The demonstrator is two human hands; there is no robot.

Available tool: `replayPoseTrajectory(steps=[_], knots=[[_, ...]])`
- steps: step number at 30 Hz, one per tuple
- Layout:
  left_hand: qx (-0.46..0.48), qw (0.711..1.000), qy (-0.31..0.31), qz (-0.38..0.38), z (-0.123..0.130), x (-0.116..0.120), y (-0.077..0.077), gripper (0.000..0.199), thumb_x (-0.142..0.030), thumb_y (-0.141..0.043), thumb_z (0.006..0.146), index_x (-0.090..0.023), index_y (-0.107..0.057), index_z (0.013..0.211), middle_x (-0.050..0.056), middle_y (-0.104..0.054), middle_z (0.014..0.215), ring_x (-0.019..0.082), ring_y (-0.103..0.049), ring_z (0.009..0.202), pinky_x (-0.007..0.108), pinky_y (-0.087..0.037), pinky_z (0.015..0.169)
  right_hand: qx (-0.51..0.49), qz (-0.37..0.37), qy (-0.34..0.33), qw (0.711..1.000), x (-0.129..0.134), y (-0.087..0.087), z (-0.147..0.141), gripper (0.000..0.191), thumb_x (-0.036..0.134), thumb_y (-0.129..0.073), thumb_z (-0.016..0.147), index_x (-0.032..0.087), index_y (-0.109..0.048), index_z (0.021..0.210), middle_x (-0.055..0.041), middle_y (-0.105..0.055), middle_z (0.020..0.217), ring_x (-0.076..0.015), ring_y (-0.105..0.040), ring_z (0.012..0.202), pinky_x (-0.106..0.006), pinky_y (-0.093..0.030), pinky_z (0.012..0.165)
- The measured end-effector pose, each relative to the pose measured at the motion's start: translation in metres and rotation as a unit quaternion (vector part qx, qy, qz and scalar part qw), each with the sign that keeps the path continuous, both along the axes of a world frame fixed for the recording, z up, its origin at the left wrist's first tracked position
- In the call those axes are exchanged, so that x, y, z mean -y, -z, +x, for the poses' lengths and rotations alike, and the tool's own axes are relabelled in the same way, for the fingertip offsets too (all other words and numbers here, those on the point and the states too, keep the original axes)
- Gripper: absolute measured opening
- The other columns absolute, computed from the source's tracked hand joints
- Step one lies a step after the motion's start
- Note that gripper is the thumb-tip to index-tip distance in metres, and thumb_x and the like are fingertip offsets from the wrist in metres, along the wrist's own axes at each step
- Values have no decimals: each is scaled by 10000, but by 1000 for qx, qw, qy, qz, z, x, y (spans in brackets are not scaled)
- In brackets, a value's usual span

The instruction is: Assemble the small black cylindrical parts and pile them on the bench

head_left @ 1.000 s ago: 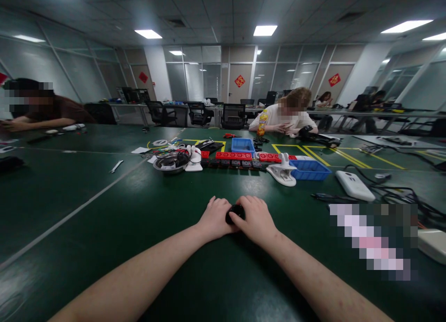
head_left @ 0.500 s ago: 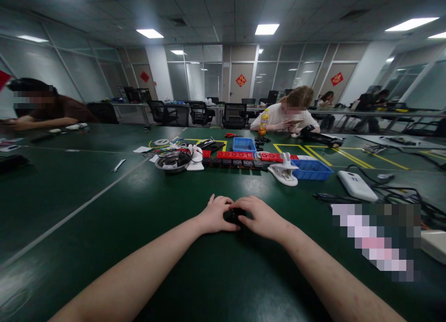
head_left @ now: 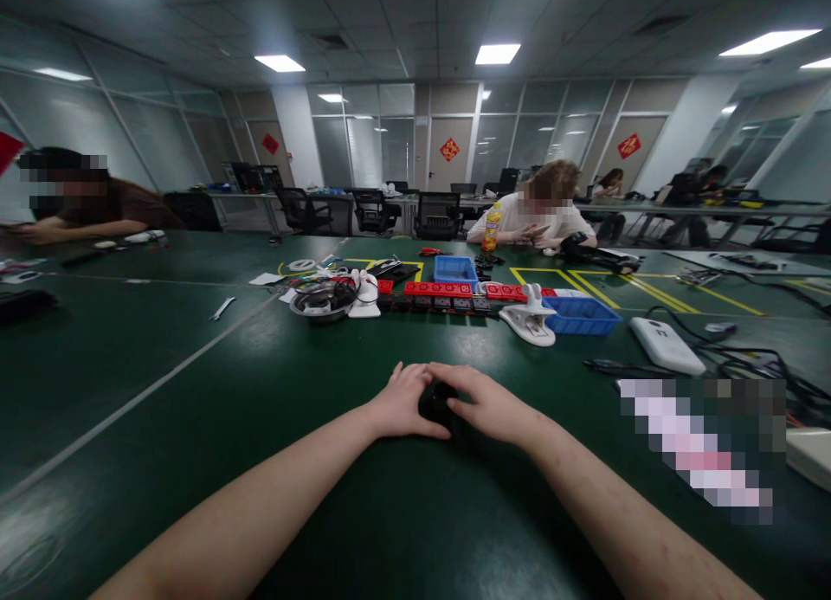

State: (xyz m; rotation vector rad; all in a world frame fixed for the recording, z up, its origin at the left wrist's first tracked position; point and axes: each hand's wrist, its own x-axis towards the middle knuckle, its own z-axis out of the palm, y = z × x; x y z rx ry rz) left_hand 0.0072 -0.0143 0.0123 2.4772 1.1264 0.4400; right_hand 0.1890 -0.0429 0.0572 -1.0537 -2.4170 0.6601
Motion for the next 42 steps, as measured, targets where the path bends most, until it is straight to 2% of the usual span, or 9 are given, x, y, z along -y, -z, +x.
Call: replayPoseTrajectory(steps=[2, 5, 9, 13, 18, 21, 28, 33, 42], knots=[[9, 1000, -22, 14, 2, 1, 2, 923, -609, -690, 525, -194, -344, 1273, 116, -396, 1309, 313, -317, 1233, 588, -96, 1040, -8, 11, 35, 999, 0, 2, -1, 588, 127, -527, 753, 187, -374, 1318, -81, -425, 1345, -224, -395, 1215, -458, -288, 1015], [17, 998, -46, 37, 5, 2, 4, 932, -625, -690, 504, -198, -341, 1255, 108, -410, 1291, 312, -332, 1221, 599, -87, 1038, 10, 35, 75, 996, 1, 4, -4, 627, 222, -574, 748, 157, -341, 1327, -122, -408, 1350, -255, -384, 1221, -499, -270, 1008], [16, 997, -52, 47, 8, 6, 5, 801, -613, -696, 506, -206, -430, 1143, 86, -484, 1179, 298, -403, 1154, 601, -96, 1032, 54, 94, 131, 985, 3, 11, -10, 683, 355, -648, 710, 130, -374, 1293, -159, -475, 1269, -284, -433, 1166, -494, -293, 981], [1, 998, -49, 43, 10, 9, 5, 662, -584, -690, 532, -201, -481, 1030, 67, -518, 1066, 279, -457, 1077, 584, -138, 1030, 76, 125, 153, 977, 4, 20, -16, 604, 436, -652, 712, 127, -458, 1193, -131, -571, 1083, -264, -522, 1014, -426, -371, 894], [-14, 998, -51, 46, 12, 8, 5, 530, -477, -671, 607, -195, -495, 1020, 65, -525, 1053, 260, -457, 1070, 536, -152, 1053, 108, 126, 161, 973, 6, 22, -19, 367, 424, -641, 737, 161, -565, 981, -65, -582, 898, -214, -541, 869, -344, -398, 785], [-17, 998, -47, 40, 11, 7, 5, 442, -438, -660, 628, -199, -521, 973, 53, -543, 1013, 253, -480, 1035, 507, -188, 1050, 121, 119, 156, 973, 6, 20, -19, 300, 415, -630, 751, 168, -589, 917, -51, -565, 850, -197, -532, 825, -315, -397, 743], [-13, 998, -48, 31, 11, 2, 7, 370, -394, -671, 616, -191, -547, 899, 49, -557, 962, 252, -514, 965, 468, -284, 989, 119, 124, 164, 971, 8, 16, -19, 307, 385, -637, 745, 173, -597, 964, -54, -536, 864, -197, -511, 829, -300, -392, 720], [-11, 998, -46, 29, 10, 2, 5, 346, -367, -659, 627, -181, -558, 901, 53, -558, 969, 247, -509, 972, 447, -292, 982, 113, 123, 157, 973, 8, 15, -19, 266, 290, -617, 752, 174, -590, 991, -48, -548, 882, -185, -514, 839, -295, -386, 749], [-6, 999, -41, 16, 7, 3, -1, 353, -384, -666, 635, -190, -573, 915, 50, -557, 992, 252, -506, 989, 435, -317, 970, 86, 124, 144, 978, 8, 14, -17, 246, 248, -600, 755, 173, -599, 989, -49, -555, 884, -184, -510, 846, -294, -407, 754]])
